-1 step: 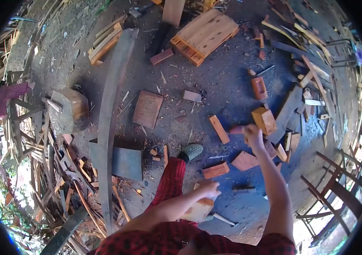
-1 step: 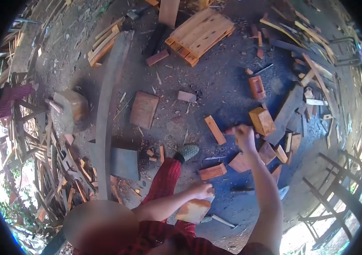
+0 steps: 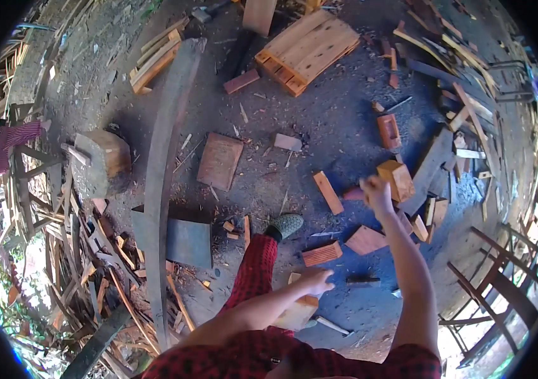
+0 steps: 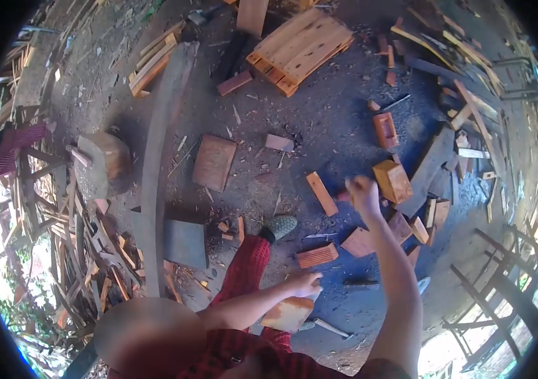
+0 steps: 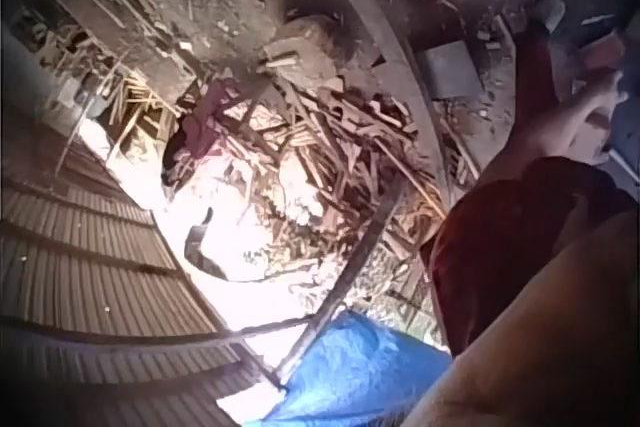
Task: Assembling and nailing together small wood blocks to create a structure.
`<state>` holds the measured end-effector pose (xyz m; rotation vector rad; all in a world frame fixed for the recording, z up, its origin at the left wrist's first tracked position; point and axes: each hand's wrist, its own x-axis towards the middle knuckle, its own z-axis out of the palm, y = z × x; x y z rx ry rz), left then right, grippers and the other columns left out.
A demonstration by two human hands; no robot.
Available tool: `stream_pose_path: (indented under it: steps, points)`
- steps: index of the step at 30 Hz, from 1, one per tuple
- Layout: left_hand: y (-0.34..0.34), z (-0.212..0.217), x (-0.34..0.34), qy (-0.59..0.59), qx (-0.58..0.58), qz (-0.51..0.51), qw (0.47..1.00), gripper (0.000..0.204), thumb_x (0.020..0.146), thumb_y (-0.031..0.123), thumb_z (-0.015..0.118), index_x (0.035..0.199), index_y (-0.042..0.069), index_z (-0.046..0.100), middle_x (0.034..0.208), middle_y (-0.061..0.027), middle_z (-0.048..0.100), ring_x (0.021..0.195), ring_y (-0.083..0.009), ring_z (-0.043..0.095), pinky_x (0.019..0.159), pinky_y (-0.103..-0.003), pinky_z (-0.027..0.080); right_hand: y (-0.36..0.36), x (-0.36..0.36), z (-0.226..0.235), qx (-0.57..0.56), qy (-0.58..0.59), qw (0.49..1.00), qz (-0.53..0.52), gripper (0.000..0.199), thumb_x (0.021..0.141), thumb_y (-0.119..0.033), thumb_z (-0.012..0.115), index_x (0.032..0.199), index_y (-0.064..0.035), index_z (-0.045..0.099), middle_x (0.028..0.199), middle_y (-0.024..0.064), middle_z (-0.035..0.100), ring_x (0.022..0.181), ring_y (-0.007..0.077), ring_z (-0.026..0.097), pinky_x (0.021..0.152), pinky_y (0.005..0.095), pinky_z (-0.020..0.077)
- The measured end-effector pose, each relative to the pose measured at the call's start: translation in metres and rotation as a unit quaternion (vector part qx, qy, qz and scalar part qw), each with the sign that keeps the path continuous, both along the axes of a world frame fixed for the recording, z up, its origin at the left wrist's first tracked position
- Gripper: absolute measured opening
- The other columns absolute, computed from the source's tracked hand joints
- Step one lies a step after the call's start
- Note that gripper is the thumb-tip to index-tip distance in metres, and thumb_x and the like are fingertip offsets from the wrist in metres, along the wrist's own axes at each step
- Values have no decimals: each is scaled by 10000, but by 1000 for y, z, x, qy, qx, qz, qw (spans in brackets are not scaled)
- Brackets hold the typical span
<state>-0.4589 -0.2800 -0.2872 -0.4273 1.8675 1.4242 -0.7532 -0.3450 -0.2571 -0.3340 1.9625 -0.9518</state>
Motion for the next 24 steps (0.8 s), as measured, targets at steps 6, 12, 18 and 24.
stream_pose_path:
  steps: [6,12,18,24]
  points:
    - [-42,3,-37,35,-21,79,996,564,800,377,600,1241,46,479,1150,-195,550,1024,-343,560,877,-426,450,-163,-49,-109,-41,-57,995,-74,323,824,-320,631,968,-33,597,857,33,597,760,129,554,598,268,429]
    - [-60,7,-56,25,43,121,991,562,790,359,607,1243,57,467,1111,-184,557,1025,-342,552,846,-455,453,-284,-79,-176,-92,-118,977,-150,622,802,-355,656,1310,-88,417,1298,73,458,1182,217,441,889,381,382]
    - [-78,10,-58,29,94,140,985,559,798,307,607,1267,69,419,1083,-166,531,1004,-343,543,801,-475,452,-347,-100,-215,-159,-156,958,-182,676,791,-288,676,1364,-130,355,1406,63,321,1290,254,277,1012,540,186]
    - [-79,10,-64,6,122,137,983,575,805,303,604,1294,78,400,1172,-164,494,1048,-342,516,849,-466,433,-363,-125,-235,-144,-116,926,-330,685,710,-123,747,1296,-9,410,1283,86,483,1233,257,390,954,430,347]
